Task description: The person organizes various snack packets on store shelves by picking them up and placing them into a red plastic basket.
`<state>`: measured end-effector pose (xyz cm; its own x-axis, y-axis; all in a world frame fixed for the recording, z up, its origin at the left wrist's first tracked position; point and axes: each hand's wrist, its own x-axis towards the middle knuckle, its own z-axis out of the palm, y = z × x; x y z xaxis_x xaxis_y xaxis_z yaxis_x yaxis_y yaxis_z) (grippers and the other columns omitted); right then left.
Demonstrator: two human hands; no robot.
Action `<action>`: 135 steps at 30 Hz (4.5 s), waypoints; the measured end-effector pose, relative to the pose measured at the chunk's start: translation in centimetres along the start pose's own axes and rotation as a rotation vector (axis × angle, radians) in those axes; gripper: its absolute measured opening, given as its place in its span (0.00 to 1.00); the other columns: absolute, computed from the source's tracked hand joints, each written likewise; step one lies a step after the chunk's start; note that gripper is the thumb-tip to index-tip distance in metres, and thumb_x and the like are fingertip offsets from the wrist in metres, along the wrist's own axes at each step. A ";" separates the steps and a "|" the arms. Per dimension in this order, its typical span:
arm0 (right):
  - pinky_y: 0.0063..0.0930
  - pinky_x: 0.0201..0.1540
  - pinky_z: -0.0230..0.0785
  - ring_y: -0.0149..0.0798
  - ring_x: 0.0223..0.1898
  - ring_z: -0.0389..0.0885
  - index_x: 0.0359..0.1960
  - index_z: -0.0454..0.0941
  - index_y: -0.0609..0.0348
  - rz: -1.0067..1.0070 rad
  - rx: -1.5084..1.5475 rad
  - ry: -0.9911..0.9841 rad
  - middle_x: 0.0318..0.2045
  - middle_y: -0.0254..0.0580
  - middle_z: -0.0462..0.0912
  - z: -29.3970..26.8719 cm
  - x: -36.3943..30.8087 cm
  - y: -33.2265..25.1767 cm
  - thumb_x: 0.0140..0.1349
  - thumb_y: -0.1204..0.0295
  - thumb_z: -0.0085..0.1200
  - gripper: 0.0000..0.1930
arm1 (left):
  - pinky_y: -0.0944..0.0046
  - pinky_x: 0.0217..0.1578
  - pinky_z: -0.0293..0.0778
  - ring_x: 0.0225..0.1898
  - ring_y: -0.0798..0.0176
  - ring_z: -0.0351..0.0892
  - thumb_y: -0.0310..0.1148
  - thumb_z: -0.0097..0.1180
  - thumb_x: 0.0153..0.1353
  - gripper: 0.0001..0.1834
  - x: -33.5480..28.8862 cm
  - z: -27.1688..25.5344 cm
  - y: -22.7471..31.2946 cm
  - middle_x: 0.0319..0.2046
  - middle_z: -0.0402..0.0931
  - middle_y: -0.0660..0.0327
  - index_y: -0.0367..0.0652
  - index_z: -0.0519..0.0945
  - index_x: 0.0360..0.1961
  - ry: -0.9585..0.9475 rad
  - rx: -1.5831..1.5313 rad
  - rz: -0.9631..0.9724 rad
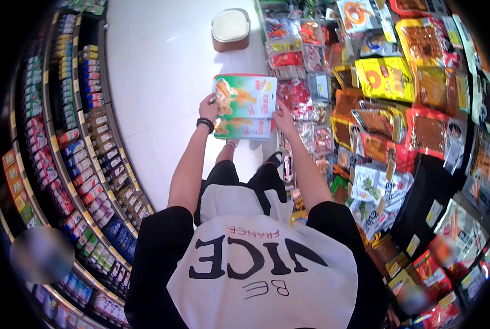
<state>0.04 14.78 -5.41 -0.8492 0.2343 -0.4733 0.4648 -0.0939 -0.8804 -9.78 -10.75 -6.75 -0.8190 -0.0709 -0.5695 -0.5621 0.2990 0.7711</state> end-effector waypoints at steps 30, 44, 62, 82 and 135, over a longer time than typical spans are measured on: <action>0.24 0.34 0.68 0.30 0.32 0.75 0.35 0.73 0.65 -0.169 0.158 1.674 0.29 0.40 0.78 -23.3 -44.7 3.3 0.57 0.76 0.46 0.06 | 0.55 0.37 0.72 0.37 0.47 0.76 0.27 0.48 0.55 0.13 -23.0 15.5 6.7 0.33 0.76 0.48 0.40 0.75 0.42 -1.164 0.984 0.899; 0.30 0.43 0.64 0.42 0.38 0.75 0.39 0.71 0.72 -0.317 0.049 2.046 0.34 0.49 0.78 -49.2 -61.4 5.7 0.58 0.71 0.51 0.14 | 0.58 0.37 0.74 0.38 0.54 0.78 0.30 0.48 0.57 0.11 -41.3 29.5 1.4 0.37 0.77 0.52 0.41 0.76 0.41 -1.456 0.835 1.027; 0.21 0.43 0.66 0.28 0.40 0.74 0.46 0.71 0.71 -0.436 0.113 2.104 0.40 0.42 0.78 -42.0 -61.0 3.8 0.63 0.72 0.46 0.15 | 0.58 0.41 0.72 0.40 0.51 0.77 0.30 0.47 0.57 0.12 -41.6 29.2 2.9 0.39 0.76 0.51 0.40 0.76 0.42 -1.415 0.881 1.004; 0.25 0.38 0.68 0.33 0.35 0.76 0.44 0.70 0.65 -0.460 0.071 1.074 0.33 0.42 0.78 -38.7 -20.4 -15.2 0.53 0.71 0.55 0.18 | 0.66 0.35 0.73 0.33 0.61 0.78 0.30 0.48 0.59 0.11 -35.3 16.0 6.9 0.33 0.77 0.54 0.39 0.75 0.43 -0.929 0.479 0.682; 0.27 0.39 0.74 0.36 0.35 0.80 0.43 0.72 0.65 0.295 0.351 0.042 0.35 0.42 0.79 -4.8 -16.4 -4.7 0.59 0.72 0.50 0.12 | 0.65 0.38 0.73 0.36 0.65 0.77 0.23 0.57 0.50 0.18 -12.8 -2.0 2.1 0.36 0.78 0.59 0.34 0.73 0.45 -0.369 -0.130 0.143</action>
<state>13.03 16.05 6.62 -0.6788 0.1866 -0.7103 0.5663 -0.4829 -0.6680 -0.76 -11.07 2.72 -0.8069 0.3154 -0.4995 -0.4747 0.1571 0.8660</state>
